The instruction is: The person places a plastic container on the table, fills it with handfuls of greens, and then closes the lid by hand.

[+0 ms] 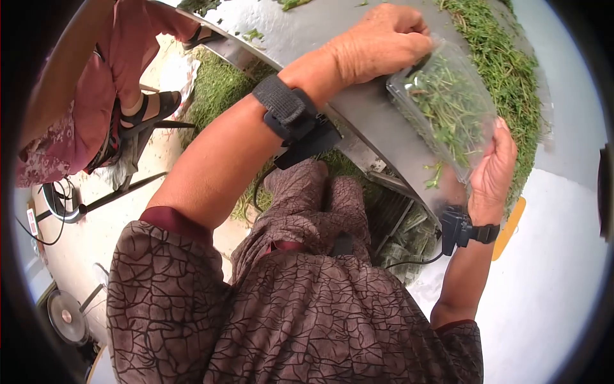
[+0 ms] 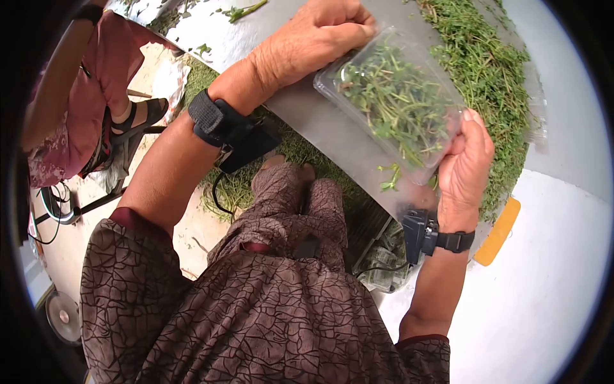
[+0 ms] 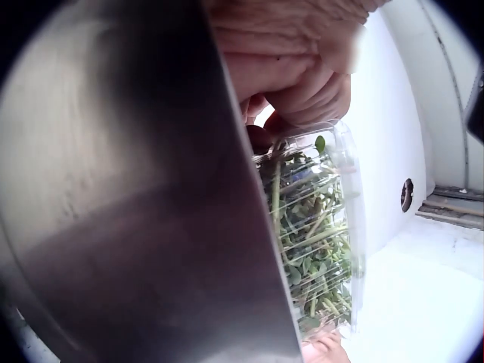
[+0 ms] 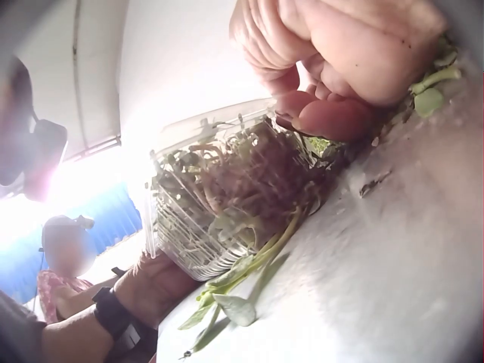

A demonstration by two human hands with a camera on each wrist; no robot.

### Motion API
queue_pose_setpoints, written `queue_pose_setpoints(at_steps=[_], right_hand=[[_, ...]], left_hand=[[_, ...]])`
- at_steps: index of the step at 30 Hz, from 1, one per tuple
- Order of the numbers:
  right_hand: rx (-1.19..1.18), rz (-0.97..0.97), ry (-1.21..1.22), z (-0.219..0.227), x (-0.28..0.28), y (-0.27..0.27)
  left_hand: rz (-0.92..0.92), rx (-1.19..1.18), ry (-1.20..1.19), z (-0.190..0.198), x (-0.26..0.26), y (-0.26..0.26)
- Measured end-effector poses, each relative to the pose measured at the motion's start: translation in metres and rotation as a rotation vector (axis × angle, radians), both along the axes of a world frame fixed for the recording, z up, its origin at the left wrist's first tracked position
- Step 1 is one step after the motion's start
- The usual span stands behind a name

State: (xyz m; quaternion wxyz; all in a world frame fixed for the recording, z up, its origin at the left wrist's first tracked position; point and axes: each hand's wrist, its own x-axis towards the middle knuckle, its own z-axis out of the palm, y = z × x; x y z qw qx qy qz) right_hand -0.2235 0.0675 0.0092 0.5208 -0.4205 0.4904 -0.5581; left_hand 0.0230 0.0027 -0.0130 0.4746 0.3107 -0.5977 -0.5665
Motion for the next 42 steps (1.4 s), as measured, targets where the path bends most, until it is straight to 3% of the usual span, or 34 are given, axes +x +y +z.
queue_pose_setpoints(at_steps=[9, 11, 19, 21, 38, 42], right_hand=[[0.005, -0.01, 0.042, 0.003, 0.006, 0.0], [0.002, 0.001, 0.06, 0.002, 0.006, 0.0], [0.011, -0.002, 0.057, 0.001, 0.011, 0.003], [0.012, 0.027, 0.034, 0.0, 0.01, 0.003], [0.014, -0.007, 0.066, 0.003, 0.015, 0.002], [0.001, -0.002, 0.045, 0.002, 0.015, 0.001]], left_hand=[[-0.011, 0.023, -0.011, -0.001, 0.003, -0.001], [0.07, -0.073, -0.223, 0.004, 0.007, 0.001], [0.095, -0.129, -0.254, 0.005, 0.009, 0.003], [0.059, 0.011, -0.183, 0.004, 0.009, 0.003], [0.033, 0.047, -0.061, 0.008, 0.006, 0.006], [0.104, -0.009, -0.22, 0.016, 0.011, 0.013]])
